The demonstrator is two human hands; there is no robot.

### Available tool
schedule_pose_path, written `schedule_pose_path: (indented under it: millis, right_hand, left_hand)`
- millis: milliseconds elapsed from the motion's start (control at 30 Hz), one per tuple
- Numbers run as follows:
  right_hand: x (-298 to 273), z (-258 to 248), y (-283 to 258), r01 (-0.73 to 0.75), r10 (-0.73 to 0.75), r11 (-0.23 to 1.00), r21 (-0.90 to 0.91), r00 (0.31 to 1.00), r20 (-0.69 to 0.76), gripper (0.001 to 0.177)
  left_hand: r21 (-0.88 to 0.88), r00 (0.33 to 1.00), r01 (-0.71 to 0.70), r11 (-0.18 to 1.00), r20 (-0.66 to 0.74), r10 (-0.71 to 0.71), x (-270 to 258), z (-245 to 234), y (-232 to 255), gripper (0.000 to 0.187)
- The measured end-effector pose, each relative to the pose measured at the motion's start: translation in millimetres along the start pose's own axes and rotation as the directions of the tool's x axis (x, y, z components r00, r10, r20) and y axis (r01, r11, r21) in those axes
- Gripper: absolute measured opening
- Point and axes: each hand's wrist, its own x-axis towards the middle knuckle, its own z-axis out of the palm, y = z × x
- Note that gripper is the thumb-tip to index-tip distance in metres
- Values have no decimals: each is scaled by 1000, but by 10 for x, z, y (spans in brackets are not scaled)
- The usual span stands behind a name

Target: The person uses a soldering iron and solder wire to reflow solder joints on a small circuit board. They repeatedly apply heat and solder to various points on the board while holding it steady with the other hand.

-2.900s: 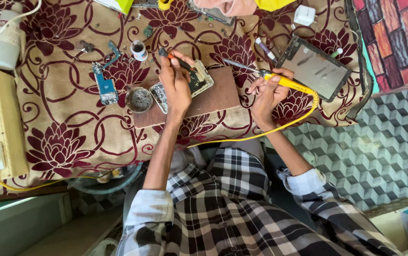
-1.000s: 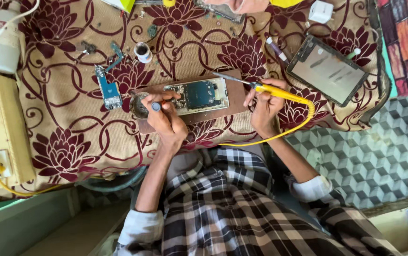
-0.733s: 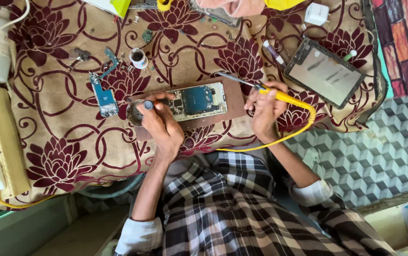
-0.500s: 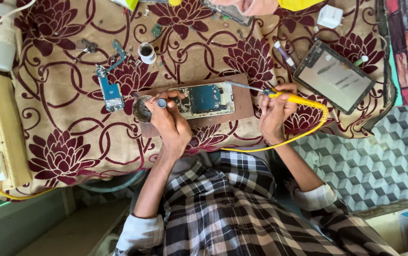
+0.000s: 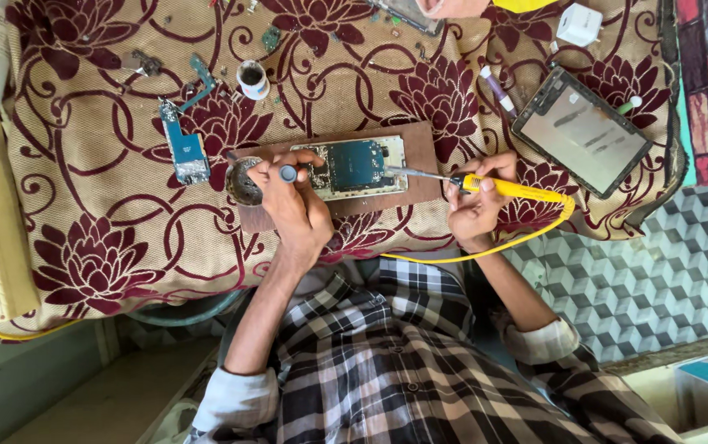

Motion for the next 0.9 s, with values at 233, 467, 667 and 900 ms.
schedule_pose_path:
  millis: [233,467,667,900]
  right_hand:
    - [43,57,10,-40,41,999,35,998,-50,31]
    - [40,61,35,-79,78,997,1,984,-163,35]
    - [140,33,66,-138,154,987,85,961,-229,35]
    - [107,28,64,-185,178,982,-27,968,-179,34]
  left_hand:
    - [20,1000,-9,1000,14,8,-11,26,-50,31]
    - [9,1000,2,1000,28,-2,-26,6,-27,32]
    - [-16,999,7,1000,42,-7,-13,17,-17,30]
    - [-13,999,-11,1000,51,12,-14,-4,-8,31]
